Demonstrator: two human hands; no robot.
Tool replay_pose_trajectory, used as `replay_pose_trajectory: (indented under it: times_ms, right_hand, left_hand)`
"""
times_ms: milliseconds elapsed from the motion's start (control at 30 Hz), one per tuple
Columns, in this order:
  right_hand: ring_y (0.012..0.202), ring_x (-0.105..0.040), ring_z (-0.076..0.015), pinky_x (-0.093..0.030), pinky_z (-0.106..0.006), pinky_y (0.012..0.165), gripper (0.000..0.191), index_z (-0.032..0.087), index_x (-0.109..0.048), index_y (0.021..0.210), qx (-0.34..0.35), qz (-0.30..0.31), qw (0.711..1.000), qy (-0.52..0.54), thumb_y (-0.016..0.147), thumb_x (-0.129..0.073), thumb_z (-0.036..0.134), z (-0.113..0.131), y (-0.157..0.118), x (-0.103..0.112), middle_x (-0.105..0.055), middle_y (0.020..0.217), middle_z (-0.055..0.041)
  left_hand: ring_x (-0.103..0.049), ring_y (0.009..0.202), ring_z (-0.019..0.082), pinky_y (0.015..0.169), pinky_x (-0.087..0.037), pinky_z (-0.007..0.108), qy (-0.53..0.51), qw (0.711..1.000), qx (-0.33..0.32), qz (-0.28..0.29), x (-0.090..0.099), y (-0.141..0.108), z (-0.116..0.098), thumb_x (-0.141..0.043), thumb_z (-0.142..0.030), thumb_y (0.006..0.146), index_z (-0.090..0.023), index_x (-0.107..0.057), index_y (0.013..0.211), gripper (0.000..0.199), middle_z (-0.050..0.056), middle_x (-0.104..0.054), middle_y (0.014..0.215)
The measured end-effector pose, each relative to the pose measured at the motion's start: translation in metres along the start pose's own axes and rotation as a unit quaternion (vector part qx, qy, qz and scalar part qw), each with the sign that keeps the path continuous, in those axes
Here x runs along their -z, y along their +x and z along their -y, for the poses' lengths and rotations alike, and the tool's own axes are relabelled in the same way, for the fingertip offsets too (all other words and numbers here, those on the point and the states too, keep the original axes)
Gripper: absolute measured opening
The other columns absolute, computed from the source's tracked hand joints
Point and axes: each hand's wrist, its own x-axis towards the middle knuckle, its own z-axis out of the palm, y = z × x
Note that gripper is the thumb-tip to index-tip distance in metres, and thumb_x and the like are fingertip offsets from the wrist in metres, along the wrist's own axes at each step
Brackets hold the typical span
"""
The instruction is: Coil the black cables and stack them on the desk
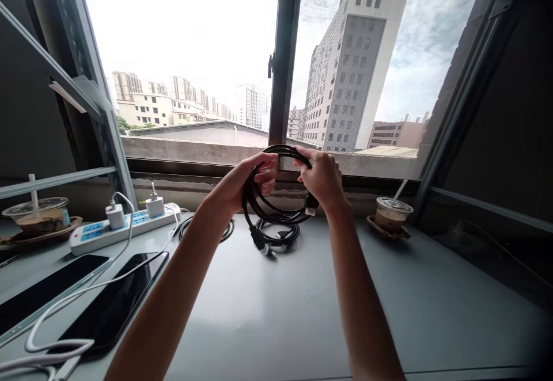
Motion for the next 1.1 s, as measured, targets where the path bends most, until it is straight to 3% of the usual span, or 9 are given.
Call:
replay_pose_trajectory:
  times_ms: [133, 333, 533, 633, 700, 800, 900, 1000, 1100]
  right_hand:
    - [0.068, -0.066, -0.0220, -0.052, -0.041, 0.073, 0.033, 0.018, -0.062, 0.115, -0.057, -0.061, 0.996, 0.039, 0.083, -0.055, 0.021, -0.008, 0.003, 0.001, -0.069, 0.092, -0.0102]
    - [0.035, -0.053, -0.0094, -0.050, -0.028, 0.047, 0.027, 0.015, -0.066, 0.104, -0.077, -0.006, 0.991, 0.111, 0.080, -0.060, 0.027, -0.010, 0.004, 0.016, -0.067, 0.081, -0.0051]
    - [0.036, -0.051, -0.0036, -0.040, -0.019, 0.037, 0.045, 0.019, -0.059, 0.118, 0.047, 0.042, 0.984, 0.169, 0.081, -0.057, 0.044, -0.004, 0.003, 0.030, -0.066, 0.103, -0.0059]
    - [0.036, -0.050, -0.0022, -0.043, -0.020, 0.040, 0.041, 0.021, -0.060, 0.117, 0.056, 0.029, 0.984, 0.164, 0.083, -0.055, 0.043, -0.007, 0.004, 0.025, -0.063, 0.113, -0.0070]
    - [0.035, -0.050, -0.0039, -0.043, -0.021, 0.042, 0.039, 0.021, -0.063, 0.113, 0.035, 0.022, 0.988, 0.147, 0.084, -0.053, 0.045, -0.010, 0.005, 0.019, -0.067, 0.101, -0.0056]
    - [0.035, -0.049, -0.0073, -0.042, -0.024, 0.046, 0.039, 0.021, -0.068, 0.102, -0.022, 0.017, 0.996, 0.087, 0.086, -0.047, 0.050, -0.015, 0.007, 0.007, -0.069, 0.077, -0.0021]
    - [0.043, -0.053, -0.0094, -0.043, -0.026, 0.056, 0.043, 0.023, -0.069, 0.099, -0.076, 0.063, 0.995, 0.026, 0.086, -0.043, 0.055, -0.023, 0.007, -0.010, -0.068, 0.075, -0.0018]
    - [0.054, -0.059, -0.0116, -0.042, -0.025, 0.060, 0.041, 0.023, -0.069, 0.098, -0.127, 0.197, 0.972, 0.020, 0.085, -0.046, 0.055, -0.038, 0.004, -0.033, -0.068, 0.077, -0.0024]
    - [0.050, -0.059, -0.0106, -0.042, -0.022, 0.053, 0.031, 0.020, -0.072, 0.088, -0.154, 0.308, 0.938, 0.035, 0.079, -0.059, 0.047, -0.060, -0.006, -0.059, -0.068, 0.071, -0.0015]
  left_hand:
    - [-0.060, 0.056, 0.009, 0.061, -0.051, 0.019, 0.143, 0.985, -0.053, -0.079, -0.001, 0.000, 0.004, -0.057, -0.017, 0.083, -0.014, -0.049, 0.074, 0.012, -0.005, -0.050, 0.052]
    - [-0.050, 0.036, 0.008, 0.038, -0.039, 0.015, 0.327, 0.917, -0.135, -0.183, -0.004, 0.006, 0.013, -0.041, -0.025, 0.093, -0.016, -0.045, 0.087, 0.012, -0.006, -0.051, 0.047]
    - [-0.057, 0.042, 0.011, 0.045, -0.047, 0.019, 0.201, 0.964, -0.104, -0.139, 0.005, 0.012, 0.014, -0.039, -0.024, 0.094, -0.015, -0.047, 0.087, 0.014, -0.008, -0.043, 0.046]
    - [-0.050, 0.038, 0.007, 0.044, -0.046, 0.018, 0.142, 0.979, -0.099, -0.103, 0.010, 0.013, 0.014, -0.040, -0.024, 0.094, -0.015, -0.048, 0.086, 0.014, -0.009, -0.039, 0.047]
    - [-0.049, 0.037, 0.007, 0.043, -0.044, 0.017, 0.138, 0.983, -0.094, -0.075, 0.012, 0.012, 0.015, -0.043, -0.028, 0.093, -0.016, -0.049, 0.084, 0.017, -0.009, -0.038, 0.047]
    - [-0.055, 0.042, 0.010, 0.046, -0.045, 0.018, 0.177, 0.981, -0.056, -0.047, 0.015, 0.012, 0.016, -0.045, -0.044, 0.090, -0.015, -0.049, 0.072, 0.034, -0.007, -0.037, 0.045]
    - [-0.062, 0.052, 0.016, 0.053, -0.049, 0.021, 0.278, 0.958, 0.014, -0.072, 0.025, 0.017, 0.021, -0.041, -0.058, 0.085, -0.014, -0.047, 0.061, 0.050, -0.001, -0.046, 0.045]
    - [-0.063, 0.052, 0.018, 0.051, -0.049, 0.024, 0.420, 0.888, 0.136, -0.125, 0.045, 0.027, 0.038, -0.046, -0.051, 0.086, -0.013, -0.053, 0.072, 0.041, 0.004, -0.059, 0.054]
    - [-0.063, 0.048, 0.023, 0.049, -0.049, 0.028, 0.490, 0.828, 0.237, -0.138, 0.069, 0.040, 0.066, -0.048, -0.042, 0.087, -0.012, -0.055, 0.078, 0.032, 0.003, -0.056, 0.049]
